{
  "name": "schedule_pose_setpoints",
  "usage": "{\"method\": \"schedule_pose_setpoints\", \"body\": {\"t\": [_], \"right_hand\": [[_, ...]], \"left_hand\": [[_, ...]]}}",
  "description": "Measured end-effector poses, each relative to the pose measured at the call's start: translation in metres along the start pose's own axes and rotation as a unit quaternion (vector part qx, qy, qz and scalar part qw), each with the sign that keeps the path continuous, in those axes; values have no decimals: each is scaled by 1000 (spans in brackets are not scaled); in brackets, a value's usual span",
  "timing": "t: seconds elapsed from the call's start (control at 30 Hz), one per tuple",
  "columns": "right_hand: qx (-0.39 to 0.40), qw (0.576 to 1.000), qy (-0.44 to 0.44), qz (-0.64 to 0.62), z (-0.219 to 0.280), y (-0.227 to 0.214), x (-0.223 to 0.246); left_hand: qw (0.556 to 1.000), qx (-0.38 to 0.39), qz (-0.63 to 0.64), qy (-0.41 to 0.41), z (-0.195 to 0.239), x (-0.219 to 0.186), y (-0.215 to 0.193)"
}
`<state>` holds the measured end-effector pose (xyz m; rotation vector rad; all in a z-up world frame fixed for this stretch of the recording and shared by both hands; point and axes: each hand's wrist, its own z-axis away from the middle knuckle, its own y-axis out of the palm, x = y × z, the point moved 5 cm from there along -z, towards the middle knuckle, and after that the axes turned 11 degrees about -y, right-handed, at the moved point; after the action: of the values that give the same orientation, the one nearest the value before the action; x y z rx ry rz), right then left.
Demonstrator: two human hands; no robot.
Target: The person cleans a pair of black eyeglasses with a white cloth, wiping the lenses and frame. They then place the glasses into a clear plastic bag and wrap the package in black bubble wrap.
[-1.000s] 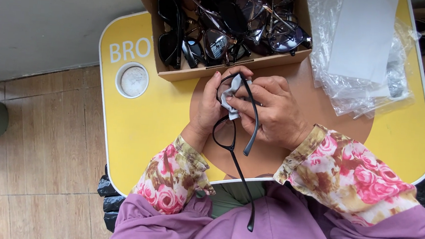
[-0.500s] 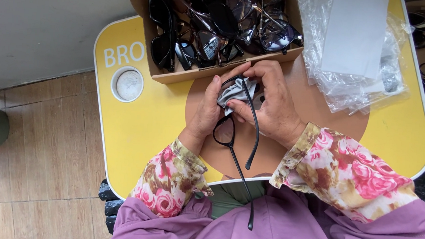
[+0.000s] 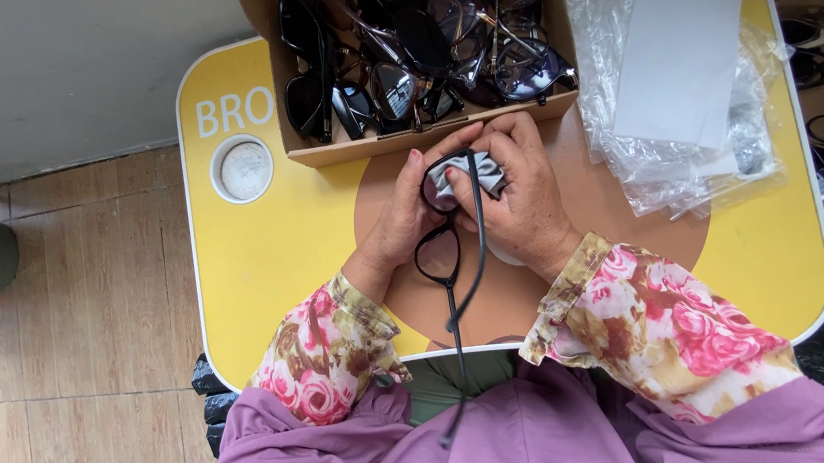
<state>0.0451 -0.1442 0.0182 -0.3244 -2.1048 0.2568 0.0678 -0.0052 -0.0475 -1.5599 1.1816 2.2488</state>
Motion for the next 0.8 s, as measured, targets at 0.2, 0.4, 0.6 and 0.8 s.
{"method": "schedule_pose_setpoints", "body": {"t": [0.2, 0.4, 0.6, 0.8], "right_hand": [[-53, 998, -14, -21, 3, -15, -9], [-57, 997, 28, -43, 2, -12, -11], [-21, 992, 34, -116, -14, -10, 12], [-22, 996, 39, -73, -10, -13, 9]], "left_hand": [[999, 19, 48, -4, 2, 5, -5], [998, -31, 27, -37, 7, 3, -4], [996, -78, -11, -30, 10, -10, 1], [998, -58, -1, -28, 8, -2, -2]]}}
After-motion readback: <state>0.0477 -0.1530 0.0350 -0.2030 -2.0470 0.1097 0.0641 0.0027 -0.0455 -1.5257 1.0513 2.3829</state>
